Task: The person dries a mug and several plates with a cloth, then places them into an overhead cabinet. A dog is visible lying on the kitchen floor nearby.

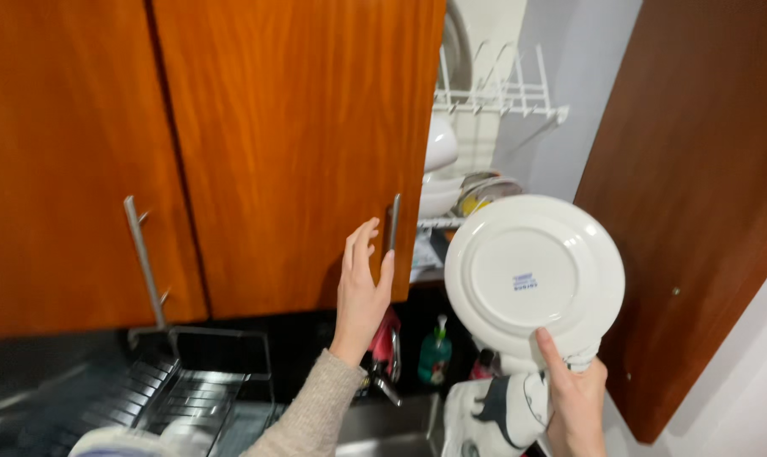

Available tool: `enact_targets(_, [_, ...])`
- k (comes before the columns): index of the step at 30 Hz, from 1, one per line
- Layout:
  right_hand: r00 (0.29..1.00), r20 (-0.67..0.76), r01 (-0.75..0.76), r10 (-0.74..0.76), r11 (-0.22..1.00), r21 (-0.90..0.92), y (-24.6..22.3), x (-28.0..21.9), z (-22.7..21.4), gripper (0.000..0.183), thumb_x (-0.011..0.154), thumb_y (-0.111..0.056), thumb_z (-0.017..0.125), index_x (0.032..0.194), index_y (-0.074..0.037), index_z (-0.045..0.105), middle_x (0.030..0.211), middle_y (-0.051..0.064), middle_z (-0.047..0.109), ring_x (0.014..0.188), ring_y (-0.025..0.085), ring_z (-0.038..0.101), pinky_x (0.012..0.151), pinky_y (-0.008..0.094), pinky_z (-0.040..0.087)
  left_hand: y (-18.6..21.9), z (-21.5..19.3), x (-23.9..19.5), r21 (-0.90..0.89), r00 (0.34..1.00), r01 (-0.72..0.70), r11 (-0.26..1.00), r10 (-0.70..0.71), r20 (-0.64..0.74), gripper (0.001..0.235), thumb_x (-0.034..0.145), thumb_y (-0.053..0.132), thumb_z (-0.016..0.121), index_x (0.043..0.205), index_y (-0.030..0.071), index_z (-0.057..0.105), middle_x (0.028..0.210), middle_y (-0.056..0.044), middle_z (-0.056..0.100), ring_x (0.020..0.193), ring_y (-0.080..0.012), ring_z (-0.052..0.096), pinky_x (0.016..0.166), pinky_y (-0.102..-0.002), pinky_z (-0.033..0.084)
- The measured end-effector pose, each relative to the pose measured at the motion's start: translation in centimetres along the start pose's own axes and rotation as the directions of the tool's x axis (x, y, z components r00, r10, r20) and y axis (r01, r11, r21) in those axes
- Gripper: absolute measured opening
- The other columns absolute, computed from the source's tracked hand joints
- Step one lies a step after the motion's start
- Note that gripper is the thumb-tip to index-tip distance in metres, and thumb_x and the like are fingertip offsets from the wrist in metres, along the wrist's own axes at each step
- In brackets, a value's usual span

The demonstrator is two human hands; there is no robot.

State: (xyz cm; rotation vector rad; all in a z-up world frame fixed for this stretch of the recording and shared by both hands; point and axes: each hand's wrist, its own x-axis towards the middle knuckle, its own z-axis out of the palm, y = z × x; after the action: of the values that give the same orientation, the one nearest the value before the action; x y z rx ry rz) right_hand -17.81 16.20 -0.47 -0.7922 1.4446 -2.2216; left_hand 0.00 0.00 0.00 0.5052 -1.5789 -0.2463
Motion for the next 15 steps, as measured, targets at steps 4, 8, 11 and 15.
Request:
enact_targets(4, [0.975,-0.057,0.211,-0.216,0.974,-0.082,0.4,6.1,1.1,0.053,0.087,-0.02,0.071,0.132,0.006,0.062,0.135,0.013,0.066,0.119,0.017,0.06,0.099,0.031,0.05,-1.1,3.1,4.0,-0.105,1.0,-0.019,0.994,0.017,-0.018,0.051,0.103,0.015,0.052,0.15,0.002,0.036,0.141,-0.015,0.052,0.127,-0.0254,0.056,0.11,-0.04,0.048])
enact_targets(8, [0.803,-0.039,0.578,-0.595,0.792,-0.196,-0.6,13.1,3.6,0.044,0.098,-0.02,0.074,0.131,0.007,0.065,0.125,0.023,0.068,0.119,0.024,0.06,0.1,0.042,0.049,-3.2,5.3,6.0,0.23,1.0,-0.013,0.973,0.017,-0.017,0.037,0.108,0.021,0.043,0.143,0.007,0.047,0.116,-0.005,0.06,0.107,-0.0271,0.059,0.097,-0.045,0.047])
enact_targets(11, [0.648,-0.021,0.747,-0.761,0.641,-0.176,-1.4,18.3,6.2,0.037,0.102,-0.012,0.077,0.131,0.01,0.066,0.118,0.03,0.068,0.118,0.03,0.059,0.098,0.052,0.048,-4.7,5.9,6.1,0.306,0.999,-0.032,0.951,0.028,0.016,0.027,0.112,0.022,0.038,0.133,0.014,0.052,0.093,0.0,0.06,0.093,-0.0201,0.065,0.101,-0.038,0.044])
enact_targets(15, [0.537,-0.074,0.826,-0.84,0.542,-0.153,-3.9,23.9,10.9,0.033,0.103,-0.017,0.079,0.124,0.007,0.071,0.112,0.029,0.071,0.115,0.034,0.064,0.09,0.053,0.052,-6.1,7.3,6.2,0.36,0.991,-0.059,0.931,0.099,-0.092,0.023,0.113,0.02,0.037,0.124,0.014,0.056,0.088,0.001,0.06,0.085,-0.0186,0.066,0.087,-0.031,0.047])
